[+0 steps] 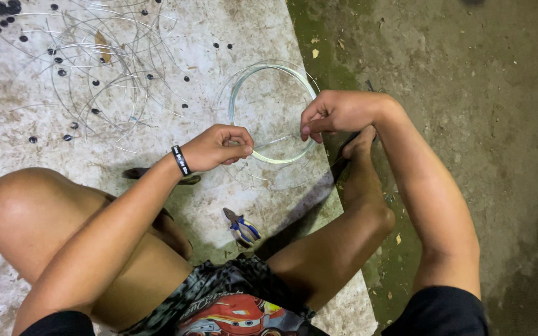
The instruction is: The person sits on the floor and repeatedly threads a thin wire through a small black bead, then wraps the wire around a circular metal frame. They use pliers to cut the wire after each wrap. The process is repeated multiple times, creating a series of radial spokes on the frame.
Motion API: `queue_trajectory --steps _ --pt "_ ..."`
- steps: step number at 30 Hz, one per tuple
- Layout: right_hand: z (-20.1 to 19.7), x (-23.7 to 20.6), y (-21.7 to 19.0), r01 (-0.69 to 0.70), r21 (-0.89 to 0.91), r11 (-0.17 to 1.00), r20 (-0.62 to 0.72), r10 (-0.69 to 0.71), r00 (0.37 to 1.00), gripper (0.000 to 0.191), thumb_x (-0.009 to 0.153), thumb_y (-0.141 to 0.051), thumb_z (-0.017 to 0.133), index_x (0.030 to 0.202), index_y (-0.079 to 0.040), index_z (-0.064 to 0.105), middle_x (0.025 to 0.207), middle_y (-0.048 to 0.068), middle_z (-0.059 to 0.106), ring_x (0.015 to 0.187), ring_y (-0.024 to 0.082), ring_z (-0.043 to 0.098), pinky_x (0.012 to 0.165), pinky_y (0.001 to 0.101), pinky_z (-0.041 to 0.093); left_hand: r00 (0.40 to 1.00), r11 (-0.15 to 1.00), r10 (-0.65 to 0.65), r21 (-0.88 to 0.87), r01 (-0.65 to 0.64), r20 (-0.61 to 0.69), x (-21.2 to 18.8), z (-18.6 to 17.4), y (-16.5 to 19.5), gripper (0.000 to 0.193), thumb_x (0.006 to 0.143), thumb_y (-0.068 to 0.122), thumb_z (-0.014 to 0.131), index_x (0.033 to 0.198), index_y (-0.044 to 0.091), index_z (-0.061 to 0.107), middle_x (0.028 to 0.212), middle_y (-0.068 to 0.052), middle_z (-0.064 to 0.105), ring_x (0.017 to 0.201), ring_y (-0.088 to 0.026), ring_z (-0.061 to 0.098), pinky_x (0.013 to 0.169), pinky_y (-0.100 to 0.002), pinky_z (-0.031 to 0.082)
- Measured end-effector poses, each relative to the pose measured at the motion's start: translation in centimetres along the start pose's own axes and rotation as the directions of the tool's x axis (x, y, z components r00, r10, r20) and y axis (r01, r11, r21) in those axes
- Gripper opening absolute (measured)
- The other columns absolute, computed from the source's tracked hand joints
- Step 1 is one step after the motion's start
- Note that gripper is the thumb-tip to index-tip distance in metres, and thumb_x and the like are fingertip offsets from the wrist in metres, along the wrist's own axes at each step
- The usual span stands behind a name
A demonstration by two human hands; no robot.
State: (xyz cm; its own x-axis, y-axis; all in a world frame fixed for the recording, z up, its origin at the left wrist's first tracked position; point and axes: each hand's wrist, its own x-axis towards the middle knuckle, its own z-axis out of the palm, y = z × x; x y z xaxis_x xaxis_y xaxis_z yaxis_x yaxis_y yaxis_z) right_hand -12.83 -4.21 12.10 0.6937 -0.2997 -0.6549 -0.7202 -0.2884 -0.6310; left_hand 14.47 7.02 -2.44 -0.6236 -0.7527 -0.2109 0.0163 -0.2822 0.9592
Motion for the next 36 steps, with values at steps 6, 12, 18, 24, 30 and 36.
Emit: queue_trajectory --steps 6,12,18,24,30,36 --pt "0.5 -1.1 1.4 0.053 0.005 0.999 -0.016 -0.053 0.998 0.020 0.096 -0.017 0.064 0.096 -0.003 0.078 0.064 -0.002 0.062 0.062 0.008 0.055 0.058 0.0283 0.047 1.000 0.999 0.010 0.044 -0.010 0.007 0.2 0.2 0.3 0.013 0.098 0.017 0.066 0.097 0.005 0.068 0.078 0.003 0.062 0.061 -0.004 0.046 0.053 -0.023 0.039" --pt "0.8 -0.8 1.5 0.076 -0.002 0.997 -0.035 -0.076 0.996 0.019 0.096 -0.017 0.064 0.095 -0.003 0.077 0.066 -0.002 0.064 0.064 0.008 0.058 0.062 0.0280 0.050 0.999 0.993 0.034 0.116 -0.033 -0.004 0.3 -0.1 -0.4 0.013 0.099 0.017 0.066 0.096 0.005 0.068 0.078 0.002 0.062 0.062 -0.004 0.049 0.055 -0.023 0.042" --pt "0.3 -0.6 0.9 0.072 -0.027 0.997 -0.135 -0.075 0.988 0.016 0.094 -0.017 0.067 0.096 -0.004 0.077 0.068 0.000 0.068 0.065 0.009 0.060 0.064 0.0286 0.050 0.993 0.982 0.100 0.166 -0.088 -0.065 0.9 -0.3 0.1 0.017 0.101 0.021 0.064 0.101 0.004 0.067 0.081 0.001 0.066 0.073 -0.007 0.066 0.069 -0.024 0.055" --pt "1.0 1.5 -1.1 0.102 -0.081 0.991 -0.100 -0.110 0.989 0.025 0.099 -0.024 0.067 0.089 -0.002 0.074 0.069 0.000 0.069 0.065 0.009 0.061 0.065 0.0287 0.051 0.968 0.952 0.178 0.278 -0.125 -0.174 1.8 2.3 2.1 0.023 0.102 0.024 0.060 0.108 0.003 0.066 0.083 0.001 0.070 0.075 -0.009 0.070 0.069 -0.026 0.056" --pt "2.9 3.4 -2.5 0.096 -0.054 0.994 -0.130 -0.102 0.986 0.026 0.098 -0.028 0.066 0.090 -0.004 0.074 0.068 0.001 0.070 0.063 0.009 0.061 0.063 0.0286 0.050 0.963 0.946 0.145 0.317 -0.068 -0.226 2.3 3.3 2.5 0.018 0.104 0.019 0.055 0.101 0.003 0.063 0.074 -0.002 0.065 0.064 -0.009 0.059 0.060 -0.028 0.050" --pt "2.8 2.8 -1.0 0.079 -0.026 0.997 -0.180 -0.082 0.980 0.027 0.098 -0.025 0.068 0.086 -0.001 0.072 0.069 0.000 0.070 0.063 0.008 0.058 0.062 0.0281 0.048 0.945 0.888 0.258 0.435 -0.150 -0.202 3.4 3.3 2.7 0.014 0.101 0.015 0.057 0.100 0.002 0.063 0.072 -0.002 0.060 0.064 -0.008 0.049 0.058 -0.028 0.043"
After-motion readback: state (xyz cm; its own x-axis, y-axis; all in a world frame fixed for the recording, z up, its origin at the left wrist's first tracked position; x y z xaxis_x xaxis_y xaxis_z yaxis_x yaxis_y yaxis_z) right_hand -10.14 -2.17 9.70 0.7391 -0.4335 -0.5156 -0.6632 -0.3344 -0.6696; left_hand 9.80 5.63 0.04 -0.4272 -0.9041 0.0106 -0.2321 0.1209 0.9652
